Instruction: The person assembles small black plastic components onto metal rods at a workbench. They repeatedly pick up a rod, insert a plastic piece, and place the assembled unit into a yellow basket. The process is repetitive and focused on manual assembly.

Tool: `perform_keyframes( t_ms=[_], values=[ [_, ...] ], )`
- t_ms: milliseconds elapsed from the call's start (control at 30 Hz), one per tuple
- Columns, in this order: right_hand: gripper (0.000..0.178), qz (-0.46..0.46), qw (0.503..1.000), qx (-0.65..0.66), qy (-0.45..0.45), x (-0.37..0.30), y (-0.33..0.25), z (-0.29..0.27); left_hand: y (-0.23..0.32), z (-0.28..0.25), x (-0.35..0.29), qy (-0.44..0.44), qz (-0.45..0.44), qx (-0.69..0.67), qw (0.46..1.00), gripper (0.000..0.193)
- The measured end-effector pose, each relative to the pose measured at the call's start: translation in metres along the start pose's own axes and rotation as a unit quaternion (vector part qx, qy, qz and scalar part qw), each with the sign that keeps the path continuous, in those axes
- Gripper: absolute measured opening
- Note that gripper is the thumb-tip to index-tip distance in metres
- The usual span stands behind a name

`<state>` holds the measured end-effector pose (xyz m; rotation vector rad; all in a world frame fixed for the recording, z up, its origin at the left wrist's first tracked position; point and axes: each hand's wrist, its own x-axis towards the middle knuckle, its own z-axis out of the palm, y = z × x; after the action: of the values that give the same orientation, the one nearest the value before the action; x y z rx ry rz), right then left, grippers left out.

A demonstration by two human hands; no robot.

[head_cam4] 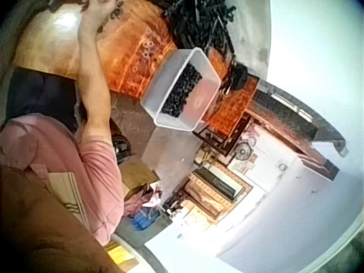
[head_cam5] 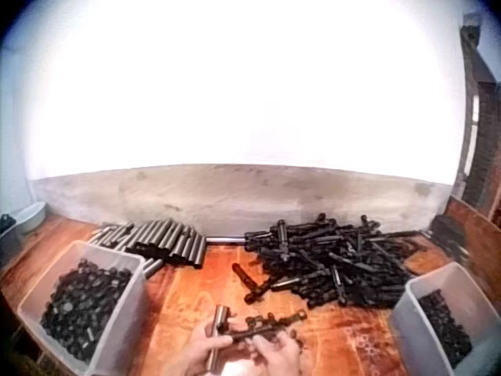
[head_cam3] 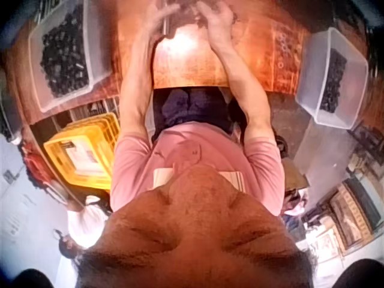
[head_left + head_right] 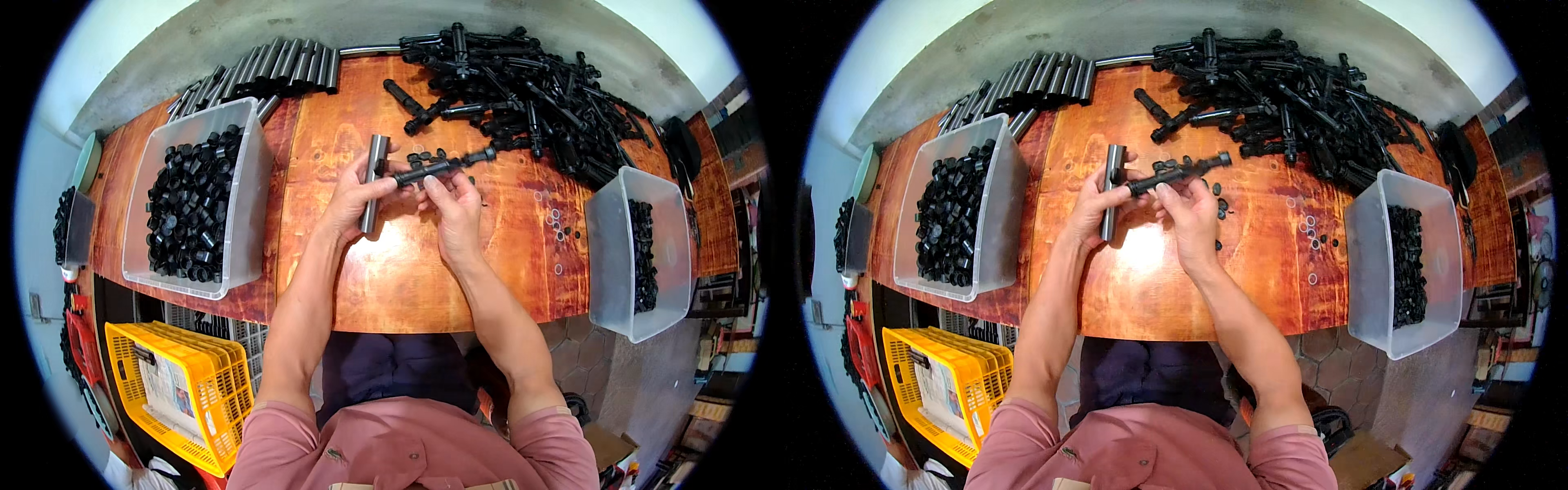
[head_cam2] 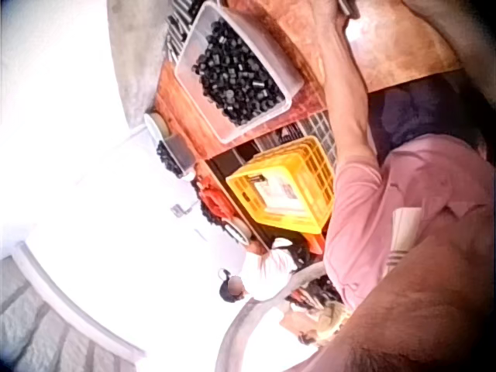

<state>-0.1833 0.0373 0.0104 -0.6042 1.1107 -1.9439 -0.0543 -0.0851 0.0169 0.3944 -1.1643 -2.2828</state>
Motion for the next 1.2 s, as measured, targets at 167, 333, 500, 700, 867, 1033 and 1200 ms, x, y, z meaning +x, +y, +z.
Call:
perform_keyframes(
  t_ms=[167,333,500,700,867,1033,1200],
  values=[
    [0.020,-0.043,0.997,-0.040,0.047,-0.001,-0.001,-0.001,-0.013,0.018,0.002,0.023,0.005,-0.032,0.999,0.063],
    [0.021,0.013,1.000,0.021,0.008,-0.004,-0.011,0.007,-0.015,-0.014,0.007,0.069,0.024,-0.099,0.992,0.049],
    [0.032,0.143,0.966,-0.125,-0.176,-0.013,-0.008,0.013,0.002,-0.038,0.007,0.095,0.048,-0.260,0.960,0.039],
    [0.049,0.235,0.930,-0.111,-0.259,-0.028,-0.006,0.028,0.005,-0.066,0.008,0.125,0.113,-0.323,0.931,0.042],
    [0.038,0.230,0.944,-0.070,-0.226,-0.030,0.002,0.029,0.003,-0.070,0.011,0.164,0.131,-0.320,0.924,0.040],
    [0.023,0.121,0.960,-0.185,-0.172,-0.038,0.016,0.040,0.003,-0.071,0.012,0.174,0.139,-0.339,0.914,0.044],
    [0.020,-0.028,0.898,-0.410,-0.155,-0.039,0.022,0.046,0.003,-0.071,0.010,0.204,0.133,-0.349,0.905,0.048]
  ],
)
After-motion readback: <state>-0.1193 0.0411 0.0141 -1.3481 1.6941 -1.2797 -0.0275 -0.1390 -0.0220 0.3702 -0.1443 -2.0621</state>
